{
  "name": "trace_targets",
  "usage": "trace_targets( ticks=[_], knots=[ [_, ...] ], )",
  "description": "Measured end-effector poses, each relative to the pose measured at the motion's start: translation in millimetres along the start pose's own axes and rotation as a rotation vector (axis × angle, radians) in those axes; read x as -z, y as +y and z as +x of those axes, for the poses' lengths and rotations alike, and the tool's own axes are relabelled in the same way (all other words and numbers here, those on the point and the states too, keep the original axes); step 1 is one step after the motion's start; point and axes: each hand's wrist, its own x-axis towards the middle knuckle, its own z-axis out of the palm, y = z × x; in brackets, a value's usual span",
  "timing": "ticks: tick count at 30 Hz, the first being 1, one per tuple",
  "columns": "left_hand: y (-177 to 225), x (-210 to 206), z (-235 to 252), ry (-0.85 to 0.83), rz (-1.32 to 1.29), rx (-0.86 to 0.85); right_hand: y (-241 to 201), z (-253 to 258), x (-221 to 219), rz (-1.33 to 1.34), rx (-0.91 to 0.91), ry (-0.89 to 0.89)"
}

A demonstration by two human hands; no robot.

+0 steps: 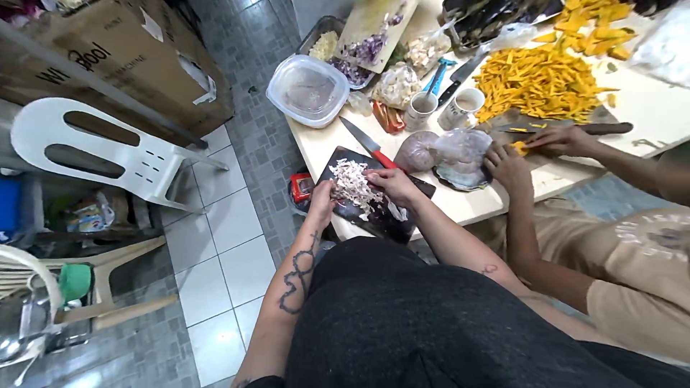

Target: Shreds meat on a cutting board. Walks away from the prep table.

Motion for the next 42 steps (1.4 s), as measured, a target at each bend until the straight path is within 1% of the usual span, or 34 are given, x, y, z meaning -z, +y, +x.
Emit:
trace_targets(
  ticks=[1,3,6,10,13,15,17,19,21,25,30,35,38,40,42],
  knots=[
    [-2,-2,2,-0.003,0.020,-0.007,-2,-2,-3,0.019,0.002,-0.031],
    [-7,-6,8,-0.013,0.159,-0.068,-6,-6,-11,0.060,-0.009,-0.062],
    [-4,-11,8,-0.048,0.313,-0.132,-12,-11,-17,0.049,-0.002,-0.091],
    [2,-17,7,-0.081,0.350,-0.161,-19,-16,-14,-0.037,0.009,-0.126],
    [5,-17,4,-0.087,0.369,-0.155,-18,-18,-13,-0.107,0.064,-0.165],
    [3,-17,4,-0.096,0.391,-0.164,-16,-17,-14,-0.156,0.116,-0.118],
    [-1,-18,5,-0.078,0.420,-0.183,-16,-17,-17,-0.239,0.181,-0.019],
    [-3,-19,5,-0.044,0.415,-0.198,-17,-18,-20,-0.340,0.249,0.053],
    [-4,-18,4,-0.037,0.393,-0.212,-19,-20,-23,-0.397,0.285,0.074],
    [1,-17,3,-0.056,0.383,-0.246,-23,-23,-26,-0.441,0.297,0.096],
    [-1,-15,3,-0.008,0.372,-0.200,-28,-24,-34,-0.511,0.263,0.124],
    [1,-21,8,-0.040,0.146,-0.193,-32,-23,-31,-0.513,0.208,0.066],
    [4,-21,5,-0.022,0.197,-0.193,-36,-21,-31,-0.556,0.214,-0.013],
    [7,-23,3,0.000,0.236,-0.182,-43,-21,-33,-0.608,0.183,-0.058],
    [7,-29,3,0.013,0.272,-0.182,-44,-25,-31,-0.600,0.162,-0.076]
  ],
)
